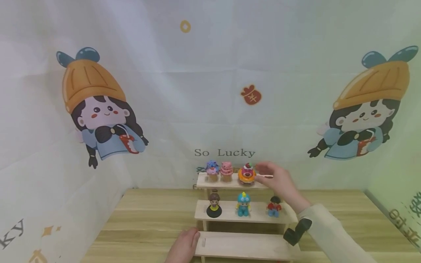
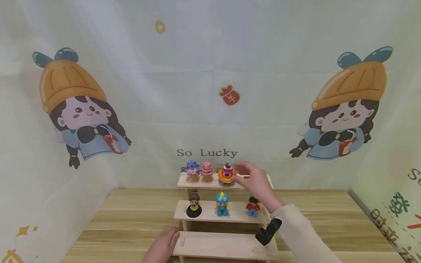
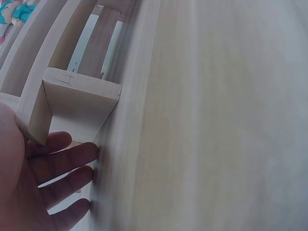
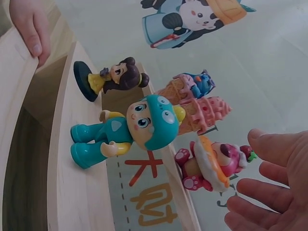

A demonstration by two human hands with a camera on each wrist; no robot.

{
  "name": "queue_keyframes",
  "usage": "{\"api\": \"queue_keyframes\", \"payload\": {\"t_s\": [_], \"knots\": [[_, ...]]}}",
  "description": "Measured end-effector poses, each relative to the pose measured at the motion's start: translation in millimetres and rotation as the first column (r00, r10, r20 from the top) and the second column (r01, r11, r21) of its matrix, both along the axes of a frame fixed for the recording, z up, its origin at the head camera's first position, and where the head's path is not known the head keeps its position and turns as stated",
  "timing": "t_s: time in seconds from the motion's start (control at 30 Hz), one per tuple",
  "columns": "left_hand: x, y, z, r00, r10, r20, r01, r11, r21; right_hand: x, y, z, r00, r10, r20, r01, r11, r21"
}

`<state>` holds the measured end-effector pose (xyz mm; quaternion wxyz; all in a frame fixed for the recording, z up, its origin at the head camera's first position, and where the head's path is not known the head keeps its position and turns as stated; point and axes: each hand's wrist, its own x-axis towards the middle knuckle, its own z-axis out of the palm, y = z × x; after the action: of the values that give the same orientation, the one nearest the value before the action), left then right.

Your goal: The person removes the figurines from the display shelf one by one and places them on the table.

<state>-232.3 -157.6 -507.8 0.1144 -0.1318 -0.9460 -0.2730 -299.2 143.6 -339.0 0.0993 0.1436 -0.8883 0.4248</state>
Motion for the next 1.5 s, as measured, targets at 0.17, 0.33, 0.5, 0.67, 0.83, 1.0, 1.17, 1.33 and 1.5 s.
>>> {"api": "queue_keyframes", "payload": {"t_s": [0.17,0.33,0.5,0.67,0.83,1.0,1.17,1.33,1.5], "knots": [[1.9,0.0,1.7,1.0,0.009,-0.012,-0.009,1.0,0.003,-7.7,-5.4,-1.8,1.0,-0.015,-0.006,0.015,1.0,0.021],[1.1,-0.8,1.1,1.0,0.006,-0.027,-0.006,1.0,0.004,-16.5,-12.4,-0.1,1.0,-0.028,-0.007,0.028,1.0,0.002],[-0.5,-1.7,-2.8,1.0,-0.003,-0.026,0.003,1.0,0.008,-23.0,-18.3,0.7,0.999,-0.041,-0.027,0.041,0.999,-0.006],[0.3,-0.9,-3.8,1.0,-0.004,-0.025,0.004,1.0,0.01,-25.3,-21.9,0.1,0.997,-0.066,-0.03,0.066,0.998,-0.005],[1.4,-0.5,-1.0,1.0,0.004,-0.016,-0.004,1.0,0.007,-26.9,-23.9,0.3,0.996,-0.083,-0.008,0.083,0.996,-0.009],[1.2,-0.6,-0.8,1.0,0.006,-0.01,-0.005,1.0,0.004,-27.7,-24.9,0.9,0.996,-0.093,0.01,0.093,0.996,-0.002],[-0.1,-0.5,-1.8,1.0,0.004,-0.02,-0.004,1.0,0.001,-29.0,-25.6,2.0,0.995,-0.099,0.02,0.099,0.995,0.016],[-0.4,-0.6,-1.6,1.0,-0.003,-0.028,0.002,1.0,-0.003,-29.6,-24.4,0.7,0.995,-0.095,0.015,0.095,0.995,0.011],[-0.7,-0.8,-0.9,1.0,-0.01,-0.019,0.01,1.0,0.003,-27.2,-23.6,1.0,0.995,-0.095,0.002,0.095,0.995,0.011]]}}
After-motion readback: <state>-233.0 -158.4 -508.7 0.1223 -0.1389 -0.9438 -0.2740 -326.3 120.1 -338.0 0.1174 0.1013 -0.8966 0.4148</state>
